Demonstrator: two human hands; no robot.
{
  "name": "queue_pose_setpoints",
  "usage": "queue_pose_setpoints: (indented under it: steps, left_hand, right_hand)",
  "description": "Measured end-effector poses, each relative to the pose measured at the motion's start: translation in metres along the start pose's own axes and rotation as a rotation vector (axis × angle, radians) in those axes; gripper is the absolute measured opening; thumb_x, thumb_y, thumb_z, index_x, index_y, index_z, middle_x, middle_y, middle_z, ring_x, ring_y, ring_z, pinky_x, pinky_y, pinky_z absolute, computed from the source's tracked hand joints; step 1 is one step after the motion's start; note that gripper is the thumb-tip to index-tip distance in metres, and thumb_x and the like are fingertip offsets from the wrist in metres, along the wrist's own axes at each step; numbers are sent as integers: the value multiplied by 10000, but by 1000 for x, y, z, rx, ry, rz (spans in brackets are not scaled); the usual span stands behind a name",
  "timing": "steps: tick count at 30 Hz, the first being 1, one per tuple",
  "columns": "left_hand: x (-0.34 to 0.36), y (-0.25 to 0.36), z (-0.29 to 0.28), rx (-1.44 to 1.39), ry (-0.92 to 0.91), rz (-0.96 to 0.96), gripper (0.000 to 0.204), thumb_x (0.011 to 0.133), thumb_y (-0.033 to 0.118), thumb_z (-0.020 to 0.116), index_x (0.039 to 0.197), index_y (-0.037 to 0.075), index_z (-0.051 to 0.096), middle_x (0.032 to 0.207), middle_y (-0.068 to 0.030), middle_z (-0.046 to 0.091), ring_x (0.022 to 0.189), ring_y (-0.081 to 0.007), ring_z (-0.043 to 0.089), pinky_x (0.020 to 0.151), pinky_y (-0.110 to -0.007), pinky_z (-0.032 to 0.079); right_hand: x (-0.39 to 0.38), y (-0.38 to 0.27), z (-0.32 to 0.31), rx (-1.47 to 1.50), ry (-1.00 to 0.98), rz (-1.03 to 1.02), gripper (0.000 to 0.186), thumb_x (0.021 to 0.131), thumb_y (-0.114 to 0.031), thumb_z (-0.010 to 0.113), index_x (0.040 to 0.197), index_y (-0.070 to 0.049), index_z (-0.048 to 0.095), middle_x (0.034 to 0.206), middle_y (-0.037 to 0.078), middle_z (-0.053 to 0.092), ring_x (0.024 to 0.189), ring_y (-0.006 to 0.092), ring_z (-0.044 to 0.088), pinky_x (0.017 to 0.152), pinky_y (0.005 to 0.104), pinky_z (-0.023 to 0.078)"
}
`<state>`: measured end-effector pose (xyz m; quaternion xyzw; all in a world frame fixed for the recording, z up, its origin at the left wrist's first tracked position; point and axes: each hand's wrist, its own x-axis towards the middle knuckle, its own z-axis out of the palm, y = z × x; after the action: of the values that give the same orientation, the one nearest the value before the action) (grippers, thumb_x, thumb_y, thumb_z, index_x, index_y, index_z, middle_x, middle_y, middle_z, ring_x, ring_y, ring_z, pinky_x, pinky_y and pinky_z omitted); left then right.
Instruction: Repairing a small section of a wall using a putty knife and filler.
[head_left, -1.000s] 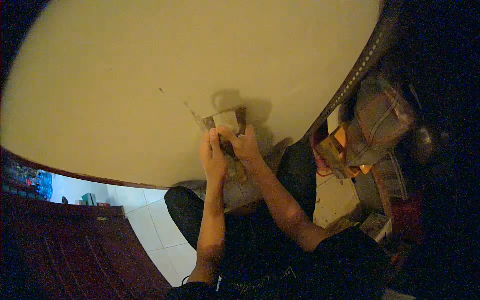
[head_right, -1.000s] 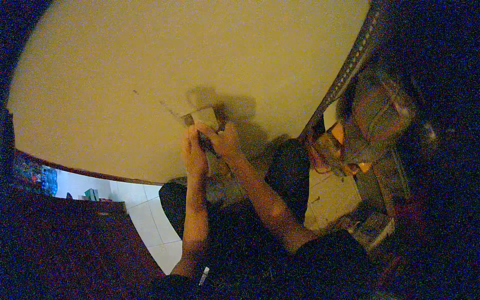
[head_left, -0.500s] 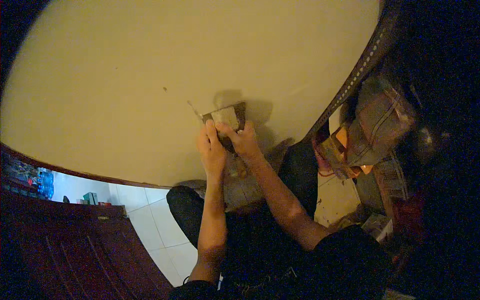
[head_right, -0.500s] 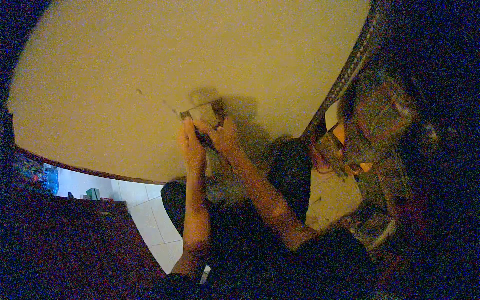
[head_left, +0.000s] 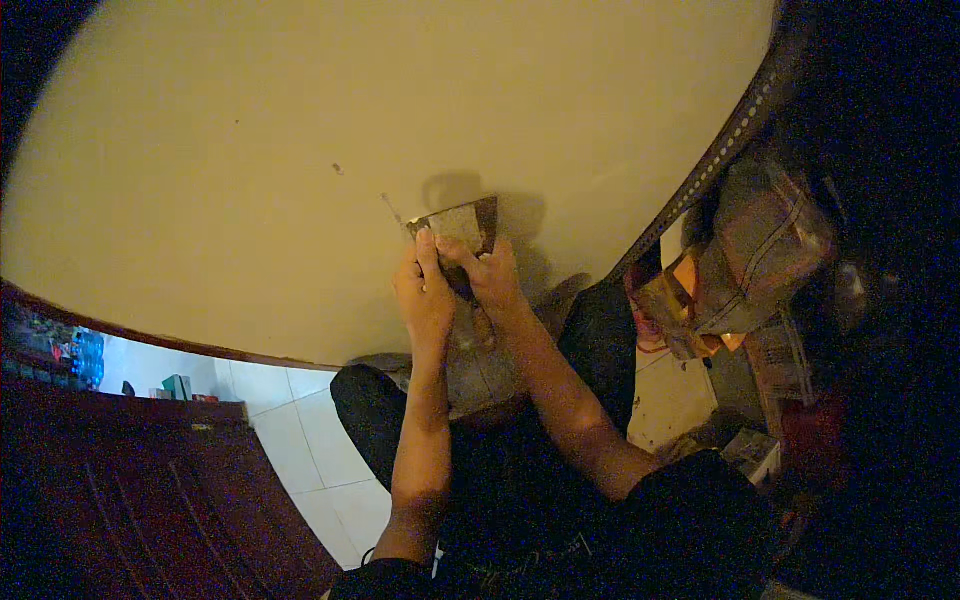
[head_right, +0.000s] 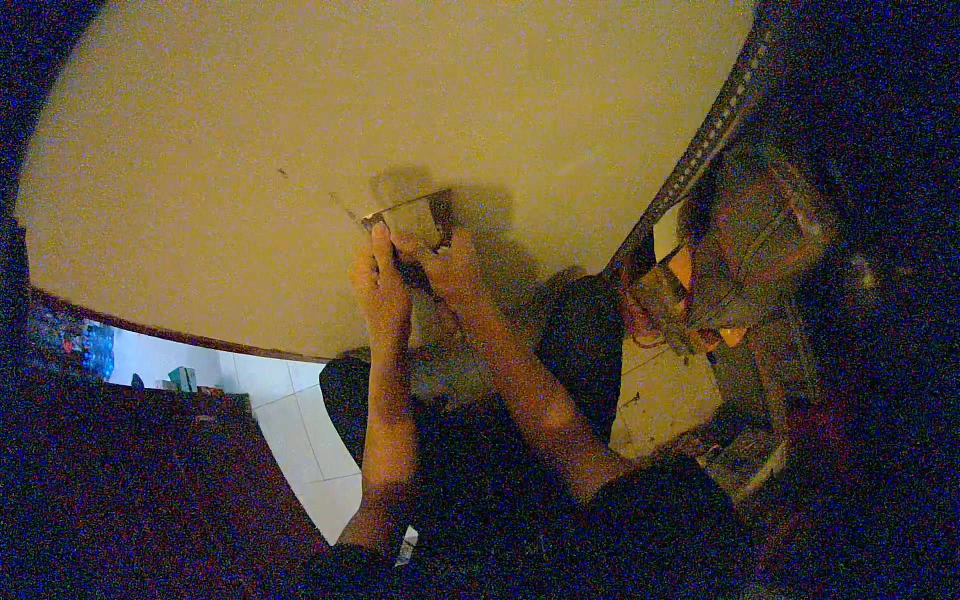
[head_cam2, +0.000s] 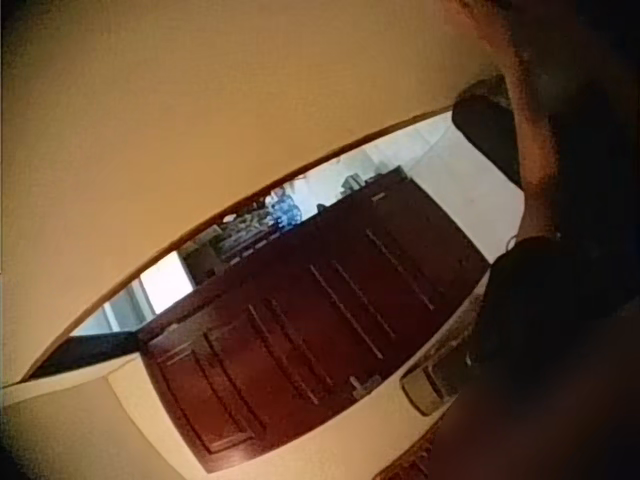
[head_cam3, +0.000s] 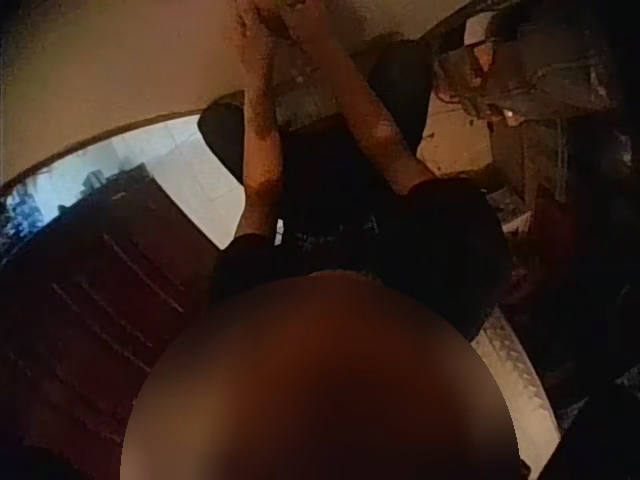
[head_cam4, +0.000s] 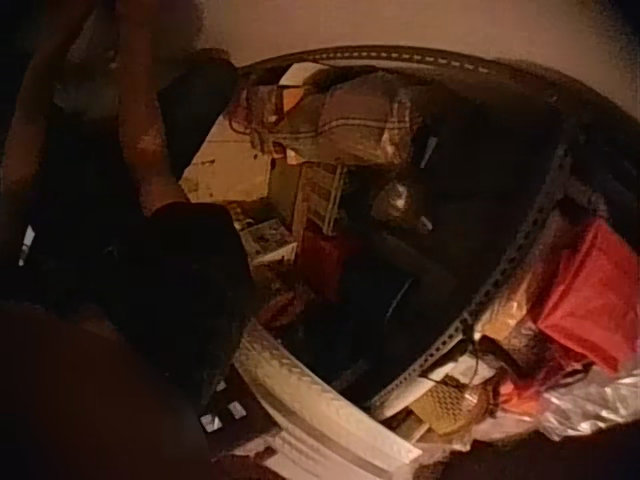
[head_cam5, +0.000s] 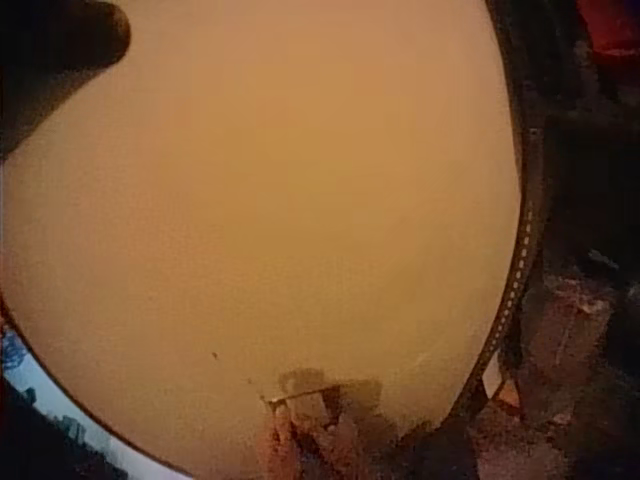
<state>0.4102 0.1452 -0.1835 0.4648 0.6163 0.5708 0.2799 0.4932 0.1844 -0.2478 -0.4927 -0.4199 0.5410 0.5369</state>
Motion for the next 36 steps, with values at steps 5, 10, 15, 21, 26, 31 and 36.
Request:
queue_pose_setpoints:
  steps: [5,10,15,21,26,31,36]
  left_hand:
    - [-7,-8,-2,79,51,7,391,969,286,446,786,-31,585,635,-75,557,584,-152,467,542,-315,381]
    - [0,7,2,39,-2,63,381,968,289,452,816,-30,596,665,-92,586,607,-153,497,548,-319,384]
    - [2,18,-4,101,91,122,394,970,290,450,766,-27,564,638,-77,523,603,-137,438,533,-312,350]
    - [-8,3,0,-42,64,69,399,971,285,449,722,-12,540,569,-17,437,554,-96,384,491,-297,312]
    - [2,8,-4,-32,89,86,404,973,285,446,706,-3,542,558,6,415,541,-80,357,477,-291,287]
    - [-1,15,1,-116,89,83,398,969,281,454,719,-7,567,558,-8,445,541,-84,370,480,-294,299]
    - [-3,-10,4,-100,73,30,403,965,283,461,726,-19,580,568,-52,491,536,-111,408,493,-305,336]
  right_hand:
    - [-15,-25,6,120,-68,-155,616,639,-437,807,919,68,592,895,177,652,811,256,627,706,356,508]
    - [7,13,2,-35,69,-66,525,674,-398,798,874,40,588,868,160,650,785,240,620,678,372,504]
    - [0,-23,6,25,-110,-147,491,711,-369,761,928,30,576,875,129,645,800,228,615,700,348,501]
    - [1,12,3,7,-31,-135,703,672,-482,775,1017,72,513,974,207,615,883,289,602,748,386,493]
    - [-7,-20,8,-135,53,-50,708,668,-472,783,1024,75,508,989,205,614,894,286,601,755,380,495]
    - [-5,-31,1,0,-165,11,666,684,-420,788,1038,69,507,1004,196,614,902,276,595,787,382,486]
    - [7,11,5,112,-55,-183,609,693,-392,785,1009,62,532,1002,181,616,862,286,599,757,386,494]
